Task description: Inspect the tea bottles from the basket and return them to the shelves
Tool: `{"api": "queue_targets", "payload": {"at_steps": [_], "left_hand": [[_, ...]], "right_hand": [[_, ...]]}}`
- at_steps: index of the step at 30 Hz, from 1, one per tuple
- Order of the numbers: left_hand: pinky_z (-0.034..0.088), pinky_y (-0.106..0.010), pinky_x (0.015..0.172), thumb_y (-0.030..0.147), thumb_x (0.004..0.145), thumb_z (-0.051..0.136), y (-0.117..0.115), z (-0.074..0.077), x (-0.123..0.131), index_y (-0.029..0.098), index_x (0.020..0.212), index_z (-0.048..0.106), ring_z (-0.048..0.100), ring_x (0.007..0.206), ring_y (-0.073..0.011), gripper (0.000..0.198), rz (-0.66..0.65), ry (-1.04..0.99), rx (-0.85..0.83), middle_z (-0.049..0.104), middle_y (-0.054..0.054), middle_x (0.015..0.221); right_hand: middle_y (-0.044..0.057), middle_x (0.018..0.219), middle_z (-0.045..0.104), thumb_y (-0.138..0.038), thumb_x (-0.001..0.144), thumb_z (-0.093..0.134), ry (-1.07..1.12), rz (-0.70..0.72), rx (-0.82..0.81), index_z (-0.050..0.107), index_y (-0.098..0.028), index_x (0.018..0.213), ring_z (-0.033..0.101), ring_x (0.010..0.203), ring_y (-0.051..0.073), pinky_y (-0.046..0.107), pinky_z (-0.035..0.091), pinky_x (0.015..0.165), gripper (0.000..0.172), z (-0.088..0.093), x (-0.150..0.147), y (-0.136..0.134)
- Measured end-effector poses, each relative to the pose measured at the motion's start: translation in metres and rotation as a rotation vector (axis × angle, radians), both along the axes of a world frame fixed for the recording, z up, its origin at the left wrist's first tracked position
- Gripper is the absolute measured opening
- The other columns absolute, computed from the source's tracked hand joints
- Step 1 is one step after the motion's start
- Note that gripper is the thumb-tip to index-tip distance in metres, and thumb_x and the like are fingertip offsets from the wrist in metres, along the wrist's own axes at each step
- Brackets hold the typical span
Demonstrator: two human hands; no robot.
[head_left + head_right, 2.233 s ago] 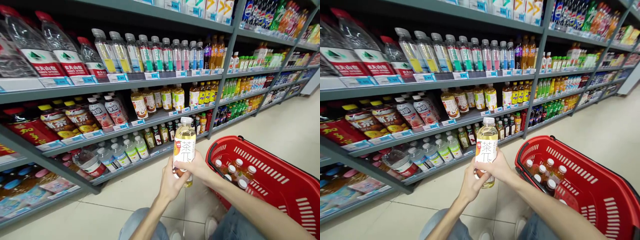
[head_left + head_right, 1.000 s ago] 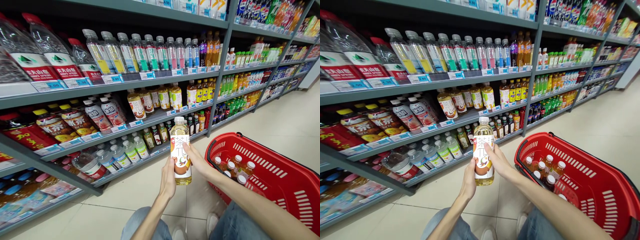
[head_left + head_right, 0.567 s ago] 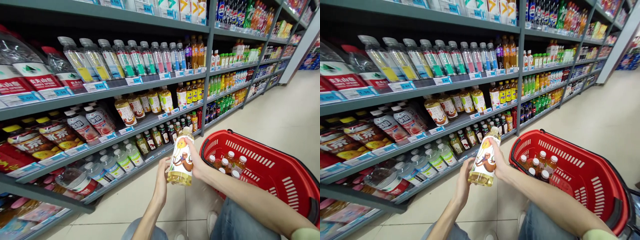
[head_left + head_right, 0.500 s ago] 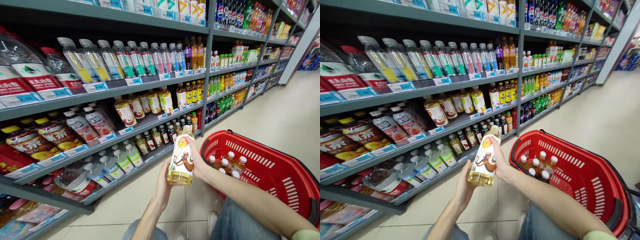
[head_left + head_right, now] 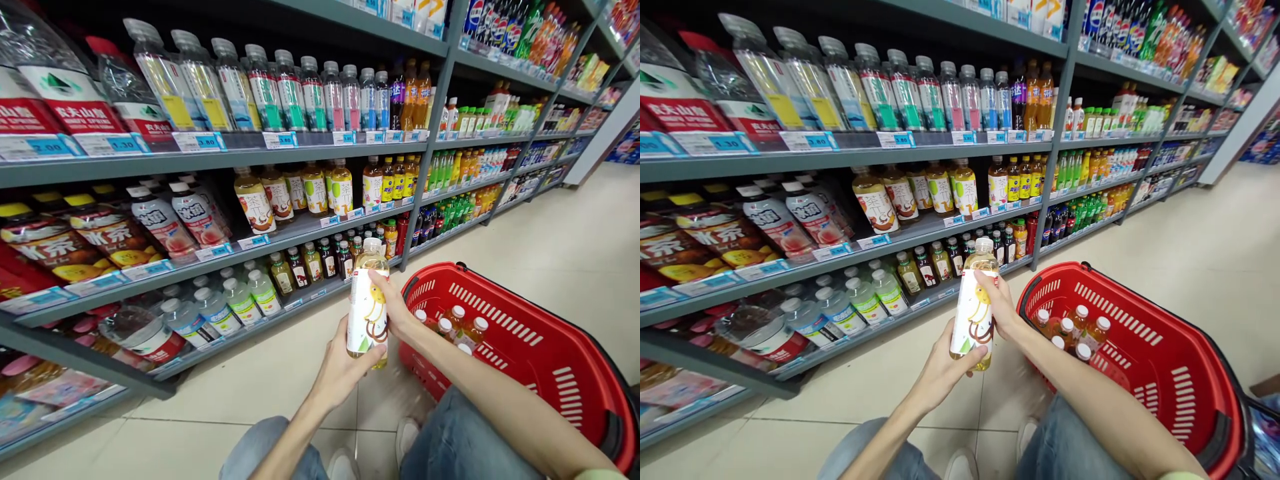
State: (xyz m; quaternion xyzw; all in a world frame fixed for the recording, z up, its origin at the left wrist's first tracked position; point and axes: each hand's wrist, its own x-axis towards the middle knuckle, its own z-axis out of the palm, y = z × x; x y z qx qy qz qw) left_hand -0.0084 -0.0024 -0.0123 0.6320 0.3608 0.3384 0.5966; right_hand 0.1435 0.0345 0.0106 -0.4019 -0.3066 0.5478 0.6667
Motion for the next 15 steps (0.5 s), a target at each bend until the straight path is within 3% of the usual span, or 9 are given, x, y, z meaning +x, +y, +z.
{"api": "queue_targets", "payload": {"at_steps": [4, 10, 15], "left_hand": [[0.055, -0.027, 0.053, 0.05, 0.081, 0.074, 0.002, 0.0012, -0.0014, 0.017, 0.135, 0.045, 0.062, 0.073, -0.0179, 0.07, 0.007, 0.089, 0.028, 0.069, -0.009, 0.103], [0.057, -0.03, 0.068, 0.045, 0.076, 0.078, 0.0015, 0.0034, -0.0006, 0.015, 0.133, 0.053, 0.068, 0.085, -0.0228, 0.069, 0.054, 0.047, 0.099, 0.072, -0.012, 0.105], [0.057, -0.032, 0.071, 0.045, 0.076, 0.078, 0.0017, 0.0039, -0.0008, 0.015, 0.132, 0.054, 0.068, 0.086, -0.0232, 0.068, 0.057, 0.051, 0.095, 0.072, -0.011, 0.104]], "right_hand": [[0.007, 0.083, 0.077, -0.06, 0.074, 0.076, 0.008, 0.007, -0.06, 0.065, -0.015, 0.113, 0.073, 0.076, 0.025, 0.032, 0.057, 0.067, 0.061, 0.0016, 0.0003, 0.0013], [0.006, 0.083, 0.077, -0.059, 0.073, 0.078, 0.007, -0.002, -0.044, 0.065, -0.016, 0.112, 0.074, 0.075, 0.024, 0.032, 0.058, 0.069, 0.059, 0.0085, 0.0006, -0.0018], [0.005, 0.082, 0.077, -0.057, 0.076, 0.077, 0.035, 0.026, -0.031, 0.064, -0.015, 0.115, 0.073, 0.074, 0.023, 0.031, 0.057, 0.069, 0.058, 0.0054, 0.0016, -0.0013]]}}
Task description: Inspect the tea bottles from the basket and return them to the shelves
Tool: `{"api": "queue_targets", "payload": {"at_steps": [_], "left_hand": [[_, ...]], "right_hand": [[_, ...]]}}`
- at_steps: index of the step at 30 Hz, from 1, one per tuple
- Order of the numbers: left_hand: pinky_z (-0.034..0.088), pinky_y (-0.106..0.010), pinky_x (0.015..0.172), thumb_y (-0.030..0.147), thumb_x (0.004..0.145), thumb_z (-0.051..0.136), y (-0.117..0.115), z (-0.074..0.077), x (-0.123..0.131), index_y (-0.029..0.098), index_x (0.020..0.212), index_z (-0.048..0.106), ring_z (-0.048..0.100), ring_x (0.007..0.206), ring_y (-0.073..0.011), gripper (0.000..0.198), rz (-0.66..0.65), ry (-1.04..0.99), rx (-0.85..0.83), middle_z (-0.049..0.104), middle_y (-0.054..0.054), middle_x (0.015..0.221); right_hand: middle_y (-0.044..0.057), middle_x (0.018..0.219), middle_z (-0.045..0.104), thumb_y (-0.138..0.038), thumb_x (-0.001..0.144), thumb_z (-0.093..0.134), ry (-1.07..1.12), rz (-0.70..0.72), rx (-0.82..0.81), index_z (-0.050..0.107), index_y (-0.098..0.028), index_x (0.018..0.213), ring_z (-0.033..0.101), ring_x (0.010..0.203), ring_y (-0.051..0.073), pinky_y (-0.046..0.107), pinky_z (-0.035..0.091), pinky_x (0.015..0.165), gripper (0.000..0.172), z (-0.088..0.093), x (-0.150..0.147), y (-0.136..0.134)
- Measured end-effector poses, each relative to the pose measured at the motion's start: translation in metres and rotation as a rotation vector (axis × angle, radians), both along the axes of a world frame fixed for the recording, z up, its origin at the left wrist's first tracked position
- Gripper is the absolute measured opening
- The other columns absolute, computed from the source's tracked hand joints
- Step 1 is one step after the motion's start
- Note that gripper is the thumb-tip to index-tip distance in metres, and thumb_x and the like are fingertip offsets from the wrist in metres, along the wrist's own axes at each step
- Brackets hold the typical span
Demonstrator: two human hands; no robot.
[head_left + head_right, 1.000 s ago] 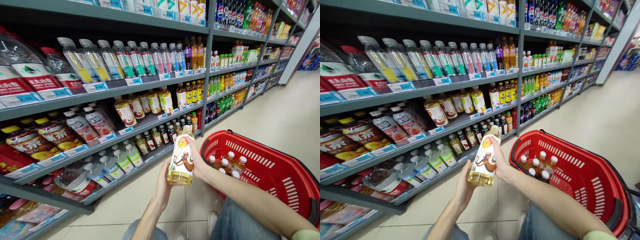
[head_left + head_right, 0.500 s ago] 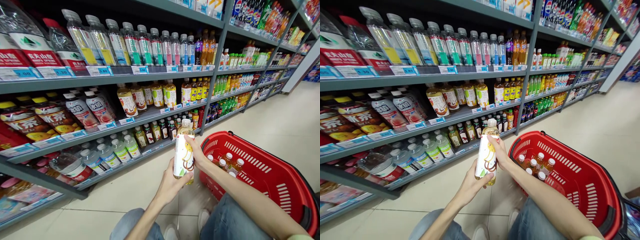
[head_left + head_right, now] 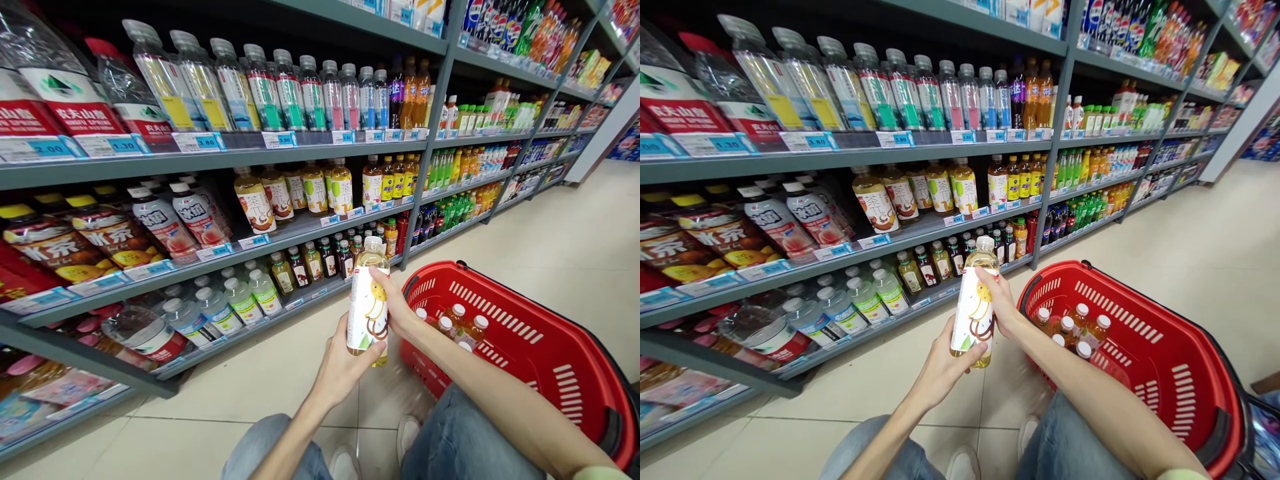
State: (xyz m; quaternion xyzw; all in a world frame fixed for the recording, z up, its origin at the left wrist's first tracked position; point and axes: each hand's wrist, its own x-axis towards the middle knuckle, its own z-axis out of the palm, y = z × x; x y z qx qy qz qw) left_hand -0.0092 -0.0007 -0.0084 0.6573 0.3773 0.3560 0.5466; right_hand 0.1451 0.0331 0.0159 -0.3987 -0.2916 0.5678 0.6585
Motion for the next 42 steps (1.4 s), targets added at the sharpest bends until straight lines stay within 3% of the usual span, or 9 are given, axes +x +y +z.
{"api": "queue_targets", "payload": {"at_steps": [11, 16, 21, 25, 28, 31, 34, 38, 42], "left_hand": [[0.056, -0.032, 0.073, 0.045, 0.078, 0.077, 0.001, -0.001, -0.001, 0.015, 0.131, 0.054, 0.068, 0.083, -0.0217, 0.065, -0.012, 0.013, 0.02, 0.073, -0.011, 0.105], [0.055, -0.034, 0.083, 0.042, 0.081, 0.074, 0.001, 0.001, -0.001, 0.017, 0.136, 0.05, 0.069, 0.094, -0.0223, 0.065, 0.0, 0.086, 0.07, 0.072, -0.009, 0.114], [0.054, -0.031, 0.081, 0.035, 0.075, 0.079, 0.0, 0.004, -0.001, 0.024, 0.145, 0.038, 0.068, 0.092, -0.0191, 0.082, 0.048, 0.262, 0.165, 0.073, -0.002, 0.114], [0.055, -0.032, 0.085, 0.033, 0.065, 0.087, 0.001, 0.002, -0.005, 0.028, 0.15, 0.028, 0.068, 0.097, -0.0193, 0.104, 0.008, 0.274, 0.256, 0.069, -0.002, 0.12], [0.056, -0.029, 0.08, 0.029, 0.061, 0.09, 0.005, -0.003, -0.01, 0.03, 0.151, 0.026, 0.066, 0.092, -0.0173, 0.11, -0.048, 0.21, 0.4, 0.067, -0.001, 0.115], [0.053, -0.024, 0.063, 0.022, 0.069, 0.082, 0.011, -0.011, -0.013, 0.027, 0.149, 0.032, 0.06, 0.07, -0.0123, 0.095, -0.066, 0.113, 0.607, 0.064, 0.003, 0.092], [0.049, -0.024, 0.056, 0.022, 0.073, 0.075, 0.016, -0.02, -0.014, 0.018, 0.149, 0.032, 0.055, 0.061, -0.0119, 0.088, -0.048, 0.087, 0.902, 0.061, 0.002, 0.081], [0.043, -0.027, 0.052, 0.024, 0.08, 0.066, 0.019, -0.022, -0.014, 0.007, 0.147, 0.033, 0.054, 0.058, -0.015, 0.076, -0.041, 0.14, 1.344, 0.061, -0.001, 0.075], [0.036, -0.03, 0.052, 0.028, 0.088, 0.06, 0.019, -0.016, -0.017, 0.009, 0.14, 0.044, 0.049, 0.057, -0.0171, 0.057, -0.057, 0.285, 1.558, 0.055, -0.002, 0.071]], "right_hand": [[0.005, 0.088, 0.077, -0.054, 0.08, 0.076, 0.044, 0.03, 0.023, 0.065, -0.015, 0.118, 0.073, 0.079, 0.022, 0.03, 0.056, 0.073, 0.055, -0.003, 0.001, 0.002], [0.006, 0.09, 0.077, -0.053, 0.077, 0.078, 0.025, 0.011, -0.017, 0.068, -0.015, 0.113, 0.072, 0.077, 0.022, 0.029, 0.057, 0.071, 0.054, 0.002, 0.003, 0.001], [0.006, 0.082, 0.077, -0.054, 0.073, 0.081, 0.1, -0.054, -0.037, 0.07, -0.015, 0.103, 0.072, 0.076, 0.022, 0.029, 0.057, 0.07, 0.051, 0.001, 0.006, 0.005], [0.006, 0.078, 0.076, -0.058, 0.072, 0.08, 0.235, 0.037, 0.017, 0.07, -0.016, 0.101, 0.073, 0.076, 0.024, 0.033, 0.058, 0.071, 0.053, 0.003, 0.014, 0.007], [0.007, 0.08, 0.076, -0.069, 0.074, 0.072, 0.356, 0.154, 0.022, 0.069, -0.016, 0.104, 0.073, 0.077, 0.027, 0.037, 0.059, 0.071, 0.061, 0.004, 0.021, 0.005], [0.009, 0.085, 0.076, -0.079, 0.076, 0.062, 0.431, 0.285, 0.077, 0.067, -0.015, 0.111, 0.073, 0.076, 0.027, 0.039, 0.06, 0.069, 0.072, 0.002, 0.026, 0.002], [0.01, 0.093, 0.075, -0.082, 0.076, 0.059, 0.439, 0.395, 0.18, 0.064, -0.013, 0.118, 0.072, 0.074, 0.025, 0.037, 0.059, 0.068, 0.081, -0.003, 0.028, 0.002], [0.01, 0.098, 0.073, -0.082, 0.073, 0.062, 0.418, 0.493, 0.265, 0.06, -0.012, 0.123, 0.071, 0.077, 0.024, 0.036, 0.058, 0.07, 0.085, -0.009, 0.025, 0.004], [0.008, 0.097, 0.071, -0.082, 0.072, 0.061, 0.395, 0.532, 0.286, 0.058, -0.015, 0.122, 0.07, 0.077, 0.024, 0.037, 0.058, 0.071, 0.084, -0.014, 0.023, 0.006]]}}
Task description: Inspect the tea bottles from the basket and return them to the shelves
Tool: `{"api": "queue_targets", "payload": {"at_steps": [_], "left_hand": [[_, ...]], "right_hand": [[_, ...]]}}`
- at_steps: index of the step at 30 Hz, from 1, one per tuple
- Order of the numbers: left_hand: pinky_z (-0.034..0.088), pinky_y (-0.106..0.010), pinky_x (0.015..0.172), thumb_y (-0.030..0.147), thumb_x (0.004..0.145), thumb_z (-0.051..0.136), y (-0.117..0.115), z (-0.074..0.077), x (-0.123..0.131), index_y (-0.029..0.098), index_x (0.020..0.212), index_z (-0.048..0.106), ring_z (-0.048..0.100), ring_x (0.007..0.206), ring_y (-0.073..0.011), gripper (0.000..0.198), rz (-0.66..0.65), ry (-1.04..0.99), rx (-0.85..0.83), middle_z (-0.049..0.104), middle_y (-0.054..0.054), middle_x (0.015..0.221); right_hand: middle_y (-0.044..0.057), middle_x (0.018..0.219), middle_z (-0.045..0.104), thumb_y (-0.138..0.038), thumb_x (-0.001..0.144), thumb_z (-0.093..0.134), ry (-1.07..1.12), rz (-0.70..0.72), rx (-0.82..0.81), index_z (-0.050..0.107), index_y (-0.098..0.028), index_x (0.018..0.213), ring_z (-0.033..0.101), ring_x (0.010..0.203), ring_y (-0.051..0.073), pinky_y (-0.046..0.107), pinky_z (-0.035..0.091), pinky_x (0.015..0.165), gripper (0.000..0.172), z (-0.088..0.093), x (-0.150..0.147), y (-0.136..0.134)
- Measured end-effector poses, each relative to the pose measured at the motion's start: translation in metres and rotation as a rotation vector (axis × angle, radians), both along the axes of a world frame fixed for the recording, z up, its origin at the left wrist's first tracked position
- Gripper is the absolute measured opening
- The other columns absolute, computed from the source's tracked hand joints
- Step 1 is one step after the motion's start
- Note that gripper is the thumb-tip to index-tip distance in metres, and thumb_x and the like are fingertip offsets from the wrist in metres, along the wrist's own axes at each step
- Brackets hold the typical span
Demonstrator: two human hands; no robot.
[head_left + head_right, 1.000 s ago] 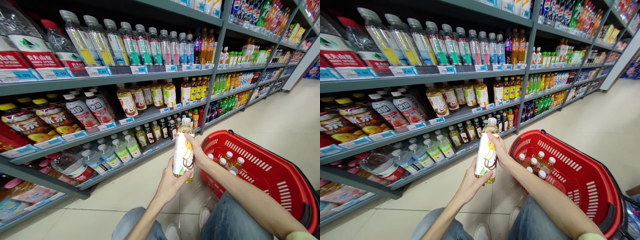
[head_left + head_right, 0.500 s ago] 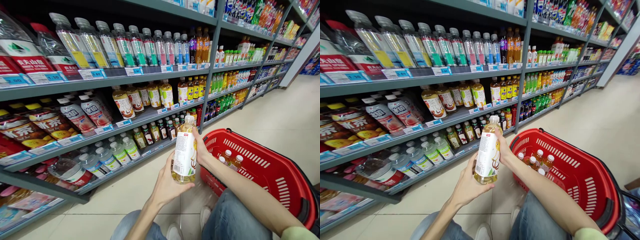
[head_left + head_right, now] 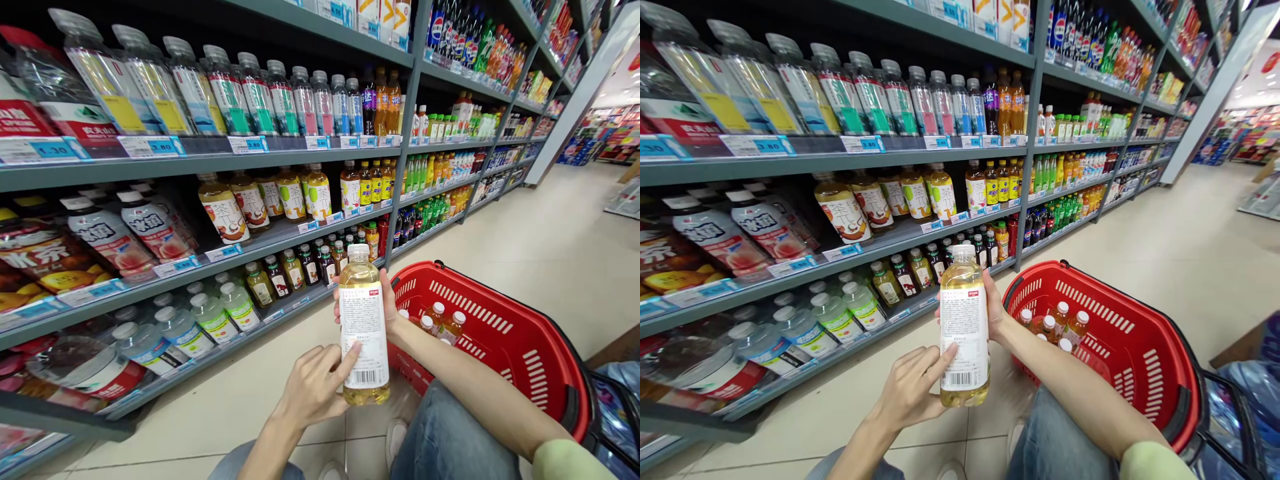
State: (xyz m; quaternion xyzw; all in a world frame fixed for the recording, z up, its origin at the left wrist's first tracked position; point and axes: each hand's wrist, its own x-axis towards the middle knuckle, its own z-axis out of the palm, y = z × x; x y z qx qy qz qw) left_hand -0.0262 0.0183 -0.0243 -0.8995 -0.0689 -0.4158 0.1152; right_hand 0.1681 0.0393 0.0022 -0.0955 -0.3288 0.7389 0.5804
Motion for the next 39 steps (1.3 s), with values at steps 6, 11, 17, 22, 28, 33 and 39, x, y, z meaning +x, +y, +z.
{"api": "queue_targets", "payload": {"at_steps": [6, 11, 17, 22, 28, 33, 39], "left_hand": [[0.034, -0.03, 0.054, 0.027, 0.091, 0.055, 0.0005, 0.0016, -0.0012, 0.015, 0.137, 0.049, 0.044, 0.058, -0.0181, 0.048, 0.014, 0.062, 0.06, 0.049, -0.001, 0.07], [0.033, -0.03, 0.054, 0.026, 0.09, 0.056, 0.001, 0.0013, -0.0026, 0.015, 0.138, 0.049, 0.042, 0.059, -0.0184, 0.049, 0.004, 0.056, 0.065, 0.047, -0.001, 0.07], [0.034, -0.03, 0.055, 0.023, 0.087, 0.057, 0.0002, 0.0003, -0.0027, 0.015, 0.138, 0.049, 0.042, 0.059, -0.0181, 0.052, 0.003, 0.048, 0.066, 0.047, 0.0, 0.071], [0.034, -0.029, 0.055, 0.021, 0.085, 0.057, -0.0002, 0.0003, -0.0027, 0.015, 0.137, 0.049, 0.044, 0.058, -0.0168, 0.053, 0.012, 0.045, 0.067, 0.048, 0.0, 0.071], [0.033, -0.029, 0.055, 0.026, 0.091, 0.053, 0.0009, 0.0025, -0.0037, 0.015, 0.136, 0.049, 0.046, 0.058, -0.0169, 0.047, 0.027, 0.051, 0.081, 0.05, 0.0, 0.07], [0.033, -0.03, 0.055, 0.026, 0.092, 0.053, 0.0004, 0.0023, -0.0037, 0.015, 0.136, 0.048, 0.047, 0.058, -0.0175, 0.046, 0.03, 0.052, 0.086, 0.051, -0.001, 0.07], [0.033, -0.03, 0.054, 0.024, 0.091, 0.053, -0.0005, 0.0039, -0.0027, 0.014, 0.132, 0.05, 0.048, 0.057, -0.0172, 0.042, 0.037, 0.029, 0.086, 0.05, 0.0, 0.069]], "right_hand": [[0.009, 0.095, 0.07, -0.086, 0.077, 0.05, -0.032, -0.013, -0.023, 0.058, -0.016, 0.12, 0.069, 0.076, 0.024, 0.038, 0.058, 0.067, 0.083, -0.002, 0.0009, 0.0012], [0.009, 0.097, 0.069, -0.087, 0.072, 0.055, 0.003, 0.04, 0.033, 0.06, -0.016, 0.118, 0.069, 0.079, 0.024, 0.038, 0.058, 0.071, 0.085, -0.0015, 0.0006, 0.0007], [0.009, 0.096, 0.069, -0.083, 0.07, 0.062, -0.019, 0.016, 0.04, 0.058, -0.017, 0.117, 0.069, 0.078, 0.025, 0.039, 0.059, 0.069, 0.082, -0.004, 0.001, 0.0028], [0.01, 0.096, 0.07, -0.085, 0.074, 0.055, -0.041, -0.005, 0.001, 0.058, -0.016, 0.115, 0.068, 0.078, 0.025, 0.039, 0.058, 0.068, 0.08, -0.0047, 0.0016, 0.0024], [0.009, 0.096, 0.071, -0.085, 0.073, 0.057, -0.041, -0.006, -0.037, 0.06, -0.017, 0.113, 0.068, 0.077, 0.025, 0.038, 0.057, 0.065, 0.079, -0.0008, -0.0002, -0.0016], [0.009, 0.097, 0.071, -0.084, 0.071, 0.061, -0.016, 0.003, -0.013, 0.06, -0.016, 0.112, 0.07, 0.078, 0.025, 0.037, 0.058, 0.066, 0.079, 0.0011, -0.0011, -0.0025], [0.014, 0.087, 0.073, -0.09, 0.069, 0.056, -0.093, 0.057, -0.044, 0.063, -0.009, 0.105, 0.069, 0.076, 0.023, 0.034, 0.056, 0.071, 0.089, 0.0022, 0.0011, -0.0038]]}}
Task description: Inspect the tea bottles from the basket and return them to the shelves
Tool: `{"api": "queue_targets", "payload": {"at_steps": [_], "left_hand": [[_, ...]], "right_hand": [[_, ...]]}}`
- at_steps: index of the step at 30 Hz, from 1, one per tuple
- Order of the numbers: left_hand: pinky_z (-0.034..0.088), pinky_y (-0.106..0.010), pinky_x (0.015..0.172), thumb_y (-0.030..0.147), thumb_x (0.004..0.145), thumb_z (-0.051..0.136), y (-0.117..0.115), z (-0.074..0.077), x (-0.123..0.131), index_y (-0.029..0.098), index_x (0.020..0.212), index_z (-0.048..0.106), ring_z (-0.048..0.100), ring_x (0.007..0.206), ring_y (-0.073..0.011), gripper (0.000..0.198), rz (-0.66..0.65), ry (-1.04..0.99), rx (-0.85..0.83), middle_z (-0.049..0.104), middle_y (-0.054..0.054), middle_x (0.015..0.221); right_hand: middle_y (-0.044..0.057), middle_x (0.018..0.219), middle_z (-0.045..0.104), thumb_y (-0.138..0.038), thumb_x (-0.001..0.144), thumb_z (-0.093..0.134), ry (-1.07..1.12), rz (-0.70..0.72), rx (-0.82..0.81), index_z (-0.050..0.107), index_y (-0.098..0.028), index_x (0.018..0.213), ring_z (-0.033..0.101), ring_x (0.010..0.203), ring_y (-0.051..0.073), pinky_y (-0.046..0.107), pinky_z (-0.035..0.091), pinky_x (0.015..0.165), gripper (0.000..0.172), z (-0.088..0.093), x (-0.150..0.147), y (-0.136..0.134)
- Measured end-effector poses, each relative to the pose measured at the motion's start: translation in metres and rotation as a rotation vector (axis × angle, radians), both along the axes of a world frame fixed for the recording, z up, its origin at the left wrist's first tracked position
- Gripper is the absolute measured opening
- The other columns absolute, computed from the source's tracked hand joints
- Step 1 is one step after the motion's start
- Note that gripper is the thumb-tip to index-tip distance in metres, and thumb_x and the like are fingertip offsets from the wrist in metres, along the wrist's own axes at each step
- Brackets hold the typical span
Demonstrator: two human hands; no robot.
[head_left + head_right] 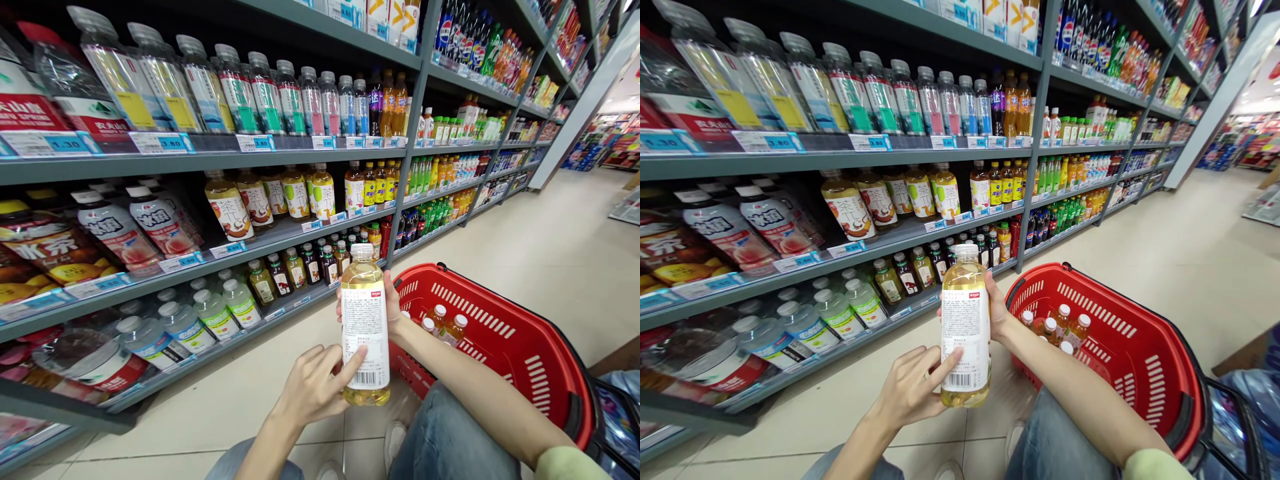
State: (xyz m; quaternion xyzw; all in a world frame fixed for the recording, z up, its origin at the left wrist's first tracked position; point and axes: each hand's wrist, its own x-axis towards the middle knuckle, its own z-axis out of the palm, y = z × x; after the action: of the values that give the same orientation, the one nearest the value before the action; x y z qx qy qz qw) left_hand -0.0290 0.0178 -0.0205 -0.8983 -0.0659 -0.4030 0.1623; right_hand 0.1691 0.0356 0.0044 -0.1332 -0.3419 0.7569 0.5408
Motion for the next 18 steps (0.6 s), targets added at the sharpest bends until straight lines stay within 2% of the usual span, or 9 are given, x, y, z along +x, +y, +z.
{"api": "queue_targets", "payload": {"at_steps": [5, 13, 16, 18], "left_hand": [[0.034, -0.029, 0.052, 0.028, 0.093, 0.05, 0.0, 0.005, 0.0, 0.014, 0.13, 0.051, 0.05, 0.057, -0.0168, 0.039, 0.011, -0.005, 0.015, 0.053, -0.001, 0.068], [0.033, -0.03, 0.053, 0.028, 0.092, 0.052, 0.002, 0.004, -0.003, 0.013, 0.134, 0.052, 0.049, 0.058, -0.0179, 0.044, 0.041, 0.025, 0.015, 0.052, -0.001, 0.069], [0.041, -0.03, 0.06, 0.026, 0.09, 0.057, 0.003, 0.006, -0.005, 0.015, 0.14, 0.05, 0.052, 0.069, -0.0196, 0.051, 0.057, 0.016, -0.069, 0.055, -0.003, 0.076], [0.048, -0.032, 0.069, 0.023, 0.088, 0.062, 0.002, 0.009, -0.005, 0.018, 0.142, 0.05, 0.056, 0.082, -0.0215, 0.055, 0.06, -0.039, -0.179, 0.059, -0.008, 0.093]], "right_hand": [[0.013, 0.087, 0.073, -0.089, 0.07, 0.056, -0.017, -0.082, 0.002, 0.062, -0.012, 0.112, 0.07, 0.079, 0.027, 0.038, 0.056, 0.071, 0.088, 0.001, -0.001, 0.0], [0.014, 0.087, 0.074, -0.086, 0.069, 0.06, -0.013, -0.112, -0.033, 0.065, -0.012, 0.108, 0.071, 0.088, 0.031, 0.043, 0.057, 0.077, 0.084, 0.005, 0.0, -0.001], [0.013, 0.086, 0.075, -0.087, 0.071, 0.057, 0.002, -0.183, -0.086, 0.066, -0.012, 0.108, 0.071, 0.083, 0.03, 0.043, 0.057, 0.075, 0.084, 0.013, 0.002, -0.004], [0.013, 0.084, 0.075, -0.086, 0.072, 0.056, 0.023, -0.258, -0.128, 0.068, -0.011, 0.106, 0.071, 0.078, 0.028, 0.041, 0.057, 0.073, 0.083, 0.018, 0.002, -0.006]]}}
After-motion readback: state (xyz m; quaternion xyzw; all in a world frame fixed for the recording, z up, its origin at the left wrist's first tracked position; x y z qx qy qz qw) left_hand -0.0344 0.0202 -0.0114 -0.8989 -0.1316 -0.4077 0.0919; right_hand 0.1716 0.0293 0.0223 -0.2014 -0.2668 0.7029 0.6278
